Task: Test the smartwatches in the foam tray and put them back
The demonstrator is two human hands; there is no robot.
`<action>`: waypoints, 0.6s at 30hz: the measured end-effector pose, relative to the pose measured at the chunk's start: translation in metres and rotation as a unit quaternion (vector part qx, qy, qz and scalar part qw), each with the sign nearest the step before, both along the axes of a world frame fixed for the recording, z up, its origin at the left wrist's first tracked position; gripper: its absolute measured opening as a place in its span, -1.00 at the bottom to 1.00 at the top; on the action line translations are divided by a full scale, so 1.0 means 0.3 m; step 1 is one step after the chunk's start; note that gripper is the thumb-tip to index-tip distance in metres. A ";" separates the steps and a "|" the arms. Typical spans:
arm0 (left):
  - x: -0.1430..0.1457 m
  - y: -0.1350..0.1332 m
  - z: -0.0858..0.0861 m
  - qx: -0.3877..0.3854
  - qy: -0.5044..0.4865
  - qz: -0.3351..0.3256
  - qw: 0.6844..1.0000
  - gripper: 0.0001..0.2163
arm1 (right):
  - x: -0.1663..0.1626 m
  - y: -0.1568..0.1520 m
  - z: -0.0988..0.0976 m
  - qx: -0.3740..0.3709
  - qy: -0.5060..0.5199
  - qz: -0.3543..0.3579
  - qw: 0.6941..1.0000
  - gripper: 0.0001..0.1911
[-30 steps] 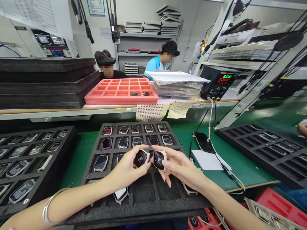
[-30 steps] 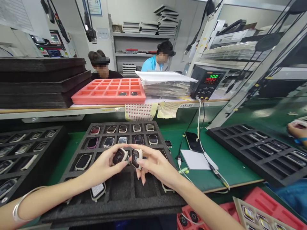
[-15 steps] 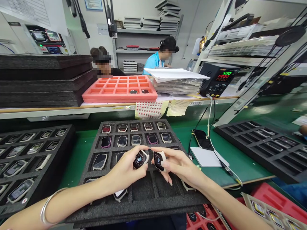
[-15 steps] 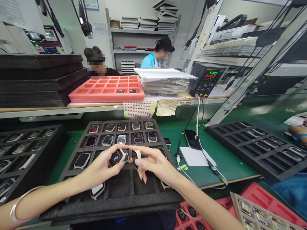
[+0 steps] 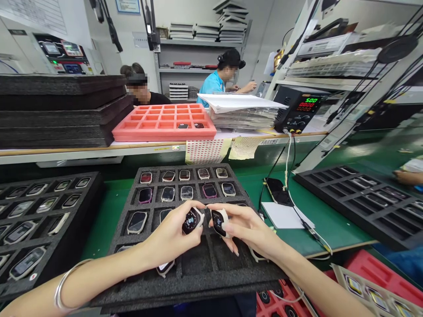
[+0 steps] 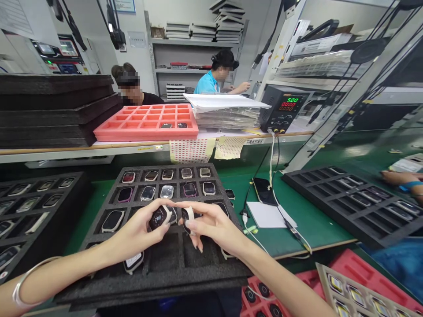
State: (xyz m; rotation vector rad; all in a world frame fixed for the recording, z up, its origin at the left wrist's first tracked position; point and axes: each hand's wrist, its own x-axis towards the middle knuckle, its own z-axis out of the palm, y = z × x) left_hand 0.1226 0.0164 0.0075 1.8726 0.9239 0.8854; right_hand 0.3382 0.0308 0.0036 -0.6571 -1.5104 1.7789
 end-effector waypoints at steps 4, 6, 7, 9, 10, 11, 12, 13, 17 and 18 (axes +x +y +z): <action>0.001 0.002 0.001 -0.001 0.008 -0.004 1.000 -0.73 | 0.001 -0.002 -0.001 0.003 0.008 0.000 1.000 -0.50; 0.001 0.001 0.000 0.000 0.017 0.000 1.000 -0.73 | 0.003 -0.002 -0.002 0.005 0.005 0.002 1.000 -0.50; 0.001 0.000 -0.001 0.001 0.022 0.005 1.000 -0.71 | 0.003 -0.002 -0.003 0.006 0.002 0.002 1.000 -0.50; 0.000 -0.001 -0.005 0.004 0.025 0.012 1.000 -0.68 | 0.005 -0.002 -0.005 0.008 -0.001 0.000 1.000 -0.49; -0.001 -0.002 -0.007 0.007 0.026 0.012 1.000 -0.67 | 0.006 -0.002 -0.006 0.008 -0.001 -0.001 1.000 -0.49; -0.001 -0.003 -0.008 0.010 0.027 0.011 1.000 -0.66 | 0.006 -0.002 -0.007 0.007 -0.003 -0.002 1.000 -0.49; -0.002 -0.003 -0.010 0.011 0.030 0.010 0.999 -0.65 | 0.007 -0.002 -0.007 0.005 -0.005 -0.002 1.000 -0.49; -0.003 -0.004 -0.010 0.010 0.034 0.008 0.999 -0.66 | 0.007 -0.003 -0.007 0.004 -0.007 -0.002 1.000 -0.49; -0.005 -0.005 -0.005 0.013 0.028 0.005 1.000 -0.65 | 0.005 -0.008 -0.002 0.003 -0.001 -0.009 1.000 -0.48; -0.005 -0.005 -0.003 0.016 0.024 0.005 1.000 -0.65 | 0.004 -0.010 0.000 0.002 0.002 -0.011 1.000 -0.48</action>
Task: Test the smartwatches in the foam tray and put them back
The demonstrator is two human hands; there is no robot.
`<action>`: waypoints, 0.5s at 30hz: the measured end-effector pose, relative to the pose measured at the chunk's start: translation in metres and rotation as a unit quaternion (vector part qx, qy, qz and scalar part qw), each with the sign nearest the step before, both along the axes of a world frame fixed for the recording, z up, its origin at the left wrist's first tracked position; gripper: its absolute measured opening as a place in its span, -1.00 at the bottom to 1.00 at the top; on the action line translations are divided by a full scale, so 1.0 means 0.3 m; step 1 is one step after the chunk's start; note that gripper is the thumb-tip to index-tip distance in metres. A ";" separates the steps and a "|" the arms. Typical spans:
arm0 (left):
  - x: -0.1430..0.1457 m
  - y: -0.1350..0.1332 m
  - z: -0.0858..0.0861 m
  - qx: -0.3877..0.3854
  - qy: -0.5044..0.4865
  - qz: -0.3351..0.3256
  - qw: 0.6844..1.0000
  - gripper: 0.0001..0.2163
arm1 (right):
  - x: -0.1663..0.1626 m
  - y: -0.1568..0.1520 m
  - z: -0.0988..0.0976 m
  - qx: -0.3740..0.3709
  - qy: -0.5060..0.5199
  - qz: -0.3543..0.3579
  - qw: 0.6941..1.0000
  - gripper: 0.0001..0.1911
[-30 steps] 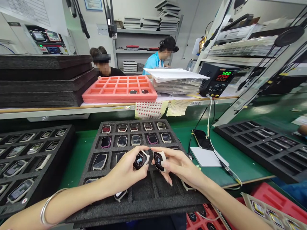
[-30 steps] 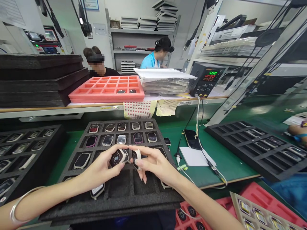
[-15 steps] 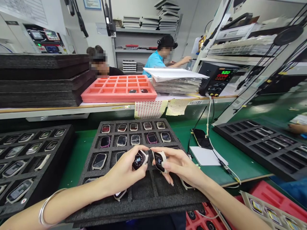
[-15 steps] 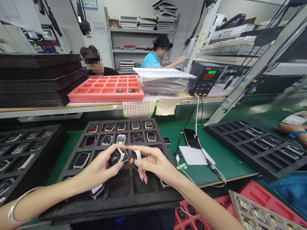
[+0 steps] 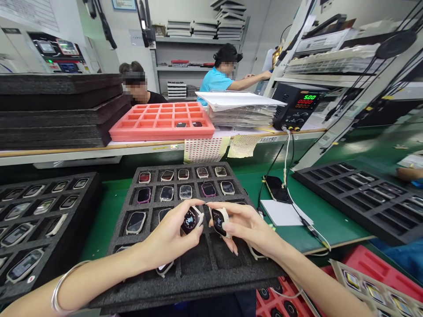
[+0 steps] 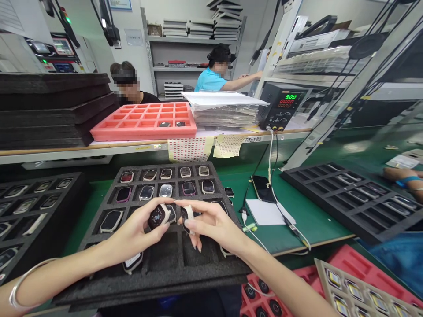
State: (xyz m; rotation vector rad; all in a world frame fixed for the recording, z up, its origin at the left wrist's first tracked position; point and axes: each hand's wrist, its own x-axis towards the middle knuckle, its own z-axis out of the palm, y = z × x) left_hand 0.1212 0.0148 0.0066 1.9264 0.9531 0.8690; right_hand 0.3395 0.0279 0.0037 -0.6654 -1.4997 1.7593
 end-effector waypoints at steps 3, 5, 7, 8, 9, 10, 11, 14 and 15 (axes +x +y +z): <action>0.000 0.000 0.004 -0.001 0.008 0.004 1.000 -0.66 | 0.000 -0.003 0.003 -0.002 -0.003 0.005 1.000 -0.51; 0.000 0.003 -0.001 -0.005 0.013 0.009 1.000 -0.66 | 0.001 -0.002 0.003 -0.002 -0.002 0.013 1.000 -0.52; 0.001 0.009 -0.013 -0.015 0.005 0.019 1.000 -0.66 | 0.000 0.002 0.002 -0.002 0.005 0.023 1.000 -0.49; 0.002 0.012 -0.021 -0.032 -0.005 0.022 0.999 -0.66 | 0.000 0.004 0.002 -0.002 0.008 0.028 1.000 -0.48; 0.003 0.017 -0.029 -0.058 -0.022 0.021 0.998 -0.64 | -0.001 0.007 0.003 -0.004 0.010 0.033 0.999 -0.47; 0.005 0.021 -0.036 -0.094 -0.047 0.014 0.994 -0.63 | -0.003 0.008 0.004 -0.008 0.009 0.038 0.999 -0.47; 0.006 0.024 -0.041 -0.136 -0.078 0.002 0.988 -0.61 | -0.004 0.010 0.005 -0.013 0.005 0.042 0.999 -0.49; 0.011 0.029 -0.039 -0.263 -0.177 -0.024 0.948 -0.65 | -0.008 0.011 0.006 -0.036 -0.007 0.040 0.999 -0.60; 0.012 0.028 -0.033 -0.300 -0.205 -0.024 0.931 -0.68 | -0.009 0.010 0.006 -0.043 -0.008 0.033 0.999 -0.63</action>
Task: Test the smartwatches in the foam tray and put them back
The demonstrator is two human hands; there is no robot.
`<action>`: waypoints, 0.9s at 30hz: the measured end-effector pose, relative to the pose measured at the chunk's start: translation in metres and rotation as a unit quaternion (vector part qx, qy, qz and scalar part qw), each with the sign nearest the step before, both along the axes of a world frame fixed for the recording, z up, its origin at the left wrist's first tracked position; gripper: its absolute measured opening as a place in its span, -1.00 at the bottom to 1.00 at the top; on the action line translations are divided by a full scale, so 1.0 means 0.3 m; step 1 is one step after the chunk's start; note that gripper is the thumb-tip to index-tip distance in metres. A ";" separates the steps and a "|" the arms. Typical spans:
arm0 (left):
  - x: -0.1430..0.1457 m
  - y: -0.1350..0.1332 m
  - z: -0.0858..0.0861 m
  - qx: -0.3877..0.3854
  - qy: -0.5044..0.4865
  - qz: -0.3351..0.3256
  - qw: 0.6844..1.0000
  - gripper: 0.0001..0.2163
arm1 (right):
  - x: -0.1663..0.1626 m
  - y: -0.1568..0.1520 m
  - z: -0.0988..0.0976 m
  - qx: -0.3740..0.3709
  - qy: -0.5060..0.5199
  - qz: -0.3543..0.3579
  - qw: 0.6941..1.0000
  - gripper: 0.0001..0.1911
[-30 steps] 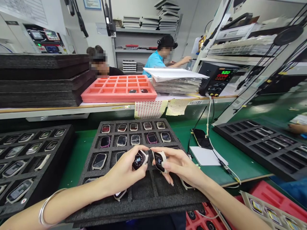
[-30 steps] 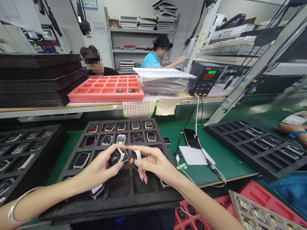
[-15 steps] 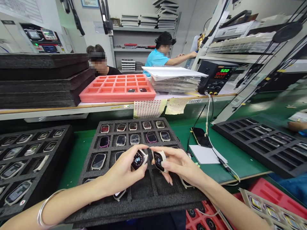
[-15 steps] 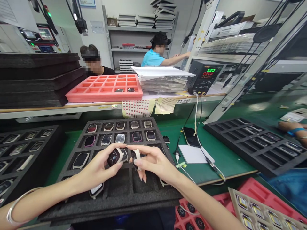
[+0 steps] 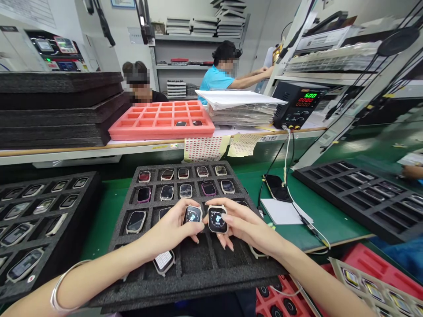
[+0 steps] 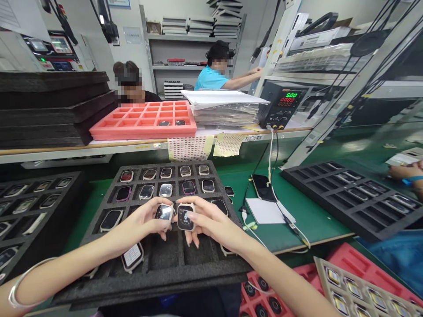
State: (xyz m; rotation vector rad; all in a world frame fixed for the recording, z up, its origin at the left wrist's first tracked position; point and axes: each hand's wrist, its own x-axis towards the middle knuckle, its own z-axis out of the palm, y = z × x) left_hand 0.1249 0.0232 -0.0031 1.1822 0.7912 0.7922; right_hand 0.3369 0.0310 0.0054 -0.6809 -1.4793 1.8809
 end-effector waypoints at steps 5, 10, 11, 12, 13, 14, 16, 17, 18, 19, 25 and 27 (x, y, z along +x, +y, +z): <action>-0.002 -0.006 0.028 -0.113 -0.074 0.024 0.991 -0.75 | -0.001 -0.003 -0.008 -0.006 -0.020 -0.052 0.998 -0.58; -0.007 -0.002 0.005 -0.080 -0.086 0.019 0.993 -0.68 | -0.001 -0.011 -0.004 0.008 -0.031 -0.083 0.996 -0.53; -0.007 -0.001 -0.001 -0.063 -0.082 0.019 0.994 -0.67 | -0.001 -0.012 -0.004 0.010 -0.030 -0.086 0.996 -0.54; -0.007 -0.001 -0.005 -0.049 -0.077 0.019 0.996 -0.67 | -0.001 -0.013 -0.004 0.013 -0.030 -0.089 0.996 -0.54; -0.007 -0.002 -0.008 -0.038 -0.071 0.018 0.997 -0.67 | 0.000 -0.013 -0.005 0.015 -0.030 -0.090 0.995 -0.54; -0.008 -0.002 -0.008 -0.031 -0.064 0.018 0.997 -0.67 | 0.000 -0.013 -0.007 0.018 -0.030 -0.090 0.995 -0.53; -0.008 -0.004 -0.002 -0.028 -0.051 0.018 0.998 -0.68 | 0.002 -0.012 -0.010 0.026 -0.036 -0.087 0.995 -0.52; -0.008 -0.005 0.003 -0.029 -0.045 0.016 0.998 -0.69 | 0.003 -0.012 -0.011 0.029 -0.041 -0.086 0.995 -0.52; -0.008 -0.005 0.007 -0.030 -0.040 0.014 0.999 -0.69 | 0.003 -0.012 -0.011 0.032 -0.047 -0.086 0.995 -0.52; -0.008 -0.006 0.011 -0.031 -0.036 0.011 0.999 -0.69 | 0.003 -0.013 -0.011 0.036 -0.054 -0.088 0.994 -0.52; -0.004 -0.002 0.001 0.001 -0.006 0.006 1.000 -0.67 | -0.002 -0.024 -0.001 0.058 -0.052 -0.083 0.993 -0.47; -0.003 0.002 -0.008 0.030 0.020 0.010 0.999 -0.65 | -0.001 -0.023 -0.001 0.062 -0.029 -0.052 0.996 -0.42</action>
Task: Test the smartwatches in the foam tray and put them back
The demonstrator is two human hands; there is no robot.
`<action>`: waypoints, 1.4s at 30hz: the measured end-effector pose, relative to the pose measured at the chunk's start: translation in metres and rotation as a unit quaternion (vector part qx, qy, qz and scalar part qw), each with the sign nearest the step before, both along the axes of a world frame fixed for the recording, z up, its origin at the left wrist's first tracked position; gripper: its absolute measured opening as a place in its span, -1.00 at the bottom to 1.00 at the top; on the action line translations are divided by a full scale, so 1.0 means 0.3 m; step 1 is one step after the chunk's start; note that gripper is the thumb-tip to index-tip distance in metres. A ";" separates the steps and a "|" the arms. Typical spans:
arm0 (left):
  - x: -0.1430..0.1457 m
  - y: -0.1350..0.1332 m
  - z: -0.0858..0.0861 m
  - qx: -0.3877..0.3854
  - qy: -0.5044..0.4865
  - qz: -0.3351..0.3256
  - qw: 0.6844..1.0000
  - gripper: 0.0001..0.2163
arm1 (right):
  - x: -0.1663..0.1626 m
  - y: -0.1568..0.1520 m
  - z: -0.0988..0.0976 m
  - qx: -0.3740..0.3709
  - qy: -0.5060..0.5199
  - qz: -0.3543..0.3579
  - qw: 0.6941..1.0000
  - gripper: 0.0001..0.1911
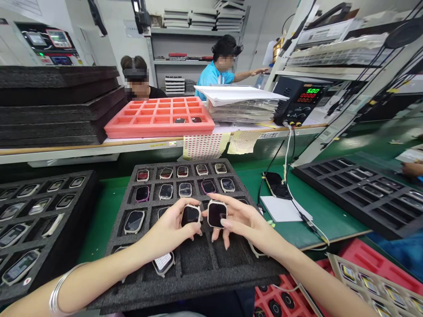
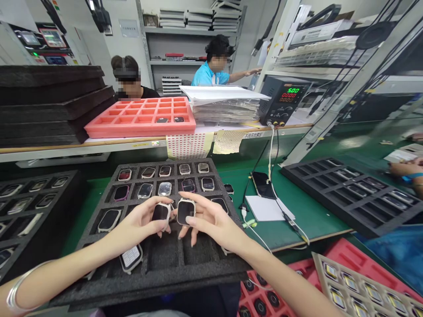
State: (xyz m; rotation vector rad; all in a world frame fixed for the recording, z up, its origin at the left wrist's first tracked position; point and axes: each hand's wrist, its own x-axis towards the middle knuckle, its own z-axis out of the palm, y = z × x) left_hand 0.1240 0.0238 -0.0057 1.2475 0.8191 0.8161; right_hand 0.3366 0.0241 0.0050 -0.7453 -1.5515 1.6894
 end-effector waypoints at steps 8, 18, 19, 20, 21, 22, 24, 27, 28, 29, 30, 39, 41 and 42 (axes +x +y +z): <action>-0.010 -0.003 -0.004 0.081 0.094 -0.008 0.992 -0.77 | 0.016 0.000 0.000 0.024 -0.034 0.009 0.999 -0.53; -0.013 -0.015 0.007 0.130 0.110 -0.001 0.985 -0.72 | 0.012 -0.005 0.001 0.023 -0.019 0.012 0.999 -0.50; -0.014 -0.017 0.011 0.139 0.115 -0.001 0.984 -0.72 | 0.013 -0.005 0.001 0.022 -0.021 0.013 0.999 -0.51; -0.014 -0.018 0.016 0.149 0.120 -0.002 0.981 -0.72 | 0.013 -0.005 0.002 0.022 -0.025 0.013 0.999 -0.52; -0.014 -0.020 0.020 0.158 0.127 -0.006 0.979 -0.73 | 0.014 -0.005 0.002 0.020 -0.031 0.013 0.999 -0.52; -0.014 -0.022 0.024 0.164 0.132 -0.011 0.977 -0.73 | 0.015 -0.005 0.003 0.019 -0.036 0.013 0.999 -0.51; -0.015 -0.025 0.029 0.171 0.142 -0.018 0.975 -0.73 | 0.017 -0.006 0.002 0.017 -0.044 0.012 0.999 -0.48; -0.016 -0.027 0.031 0.174 0.142 -0.012 0.974 -0.73 | 0.019 -0.006 -0.001 0.013 -0.047 0.011 0.999 -0.43; -0.015 -0.027 0.031 0.176 0.140 -0.011 0.974 -0.73 | 0.020 -0.006 -0.002 0.012 -0.047 0.012 0.999 -0.42; -0.015 -0.027 0.031 0.175 0.139 -0.013 0.975 -0.73 | 0.021 -0.005 -0.003 0.010 -0.048 0.012 0.999 -0.42; -0.015 -0.028 0.030 0.174 0.139 -0.016 0.975 -0.73 | 0.022 -0.004 -0.005 0.010 -0.051 0.015 0.999 -0.42; -0.018 -0.029 0.029 0.172 0.145 -0.023 0.974 -0.75 | 0.028 0.001 -0.012 0.021 -0.061 0.029 0.997 -0.42; -0.018 -0.028 0.030 0.175 0.147 -0.020 0.973 -0.75 | 0.027 0.000 -0.010 0.022 -0.061 0.029 0.997 -0.42; -0.018 -0.028 0.031 0.177 0.147 -0.015 0.973 -0.75 | 0.026 0.000 -0.009 0.023 -0.060 0.026 0.998 -0.41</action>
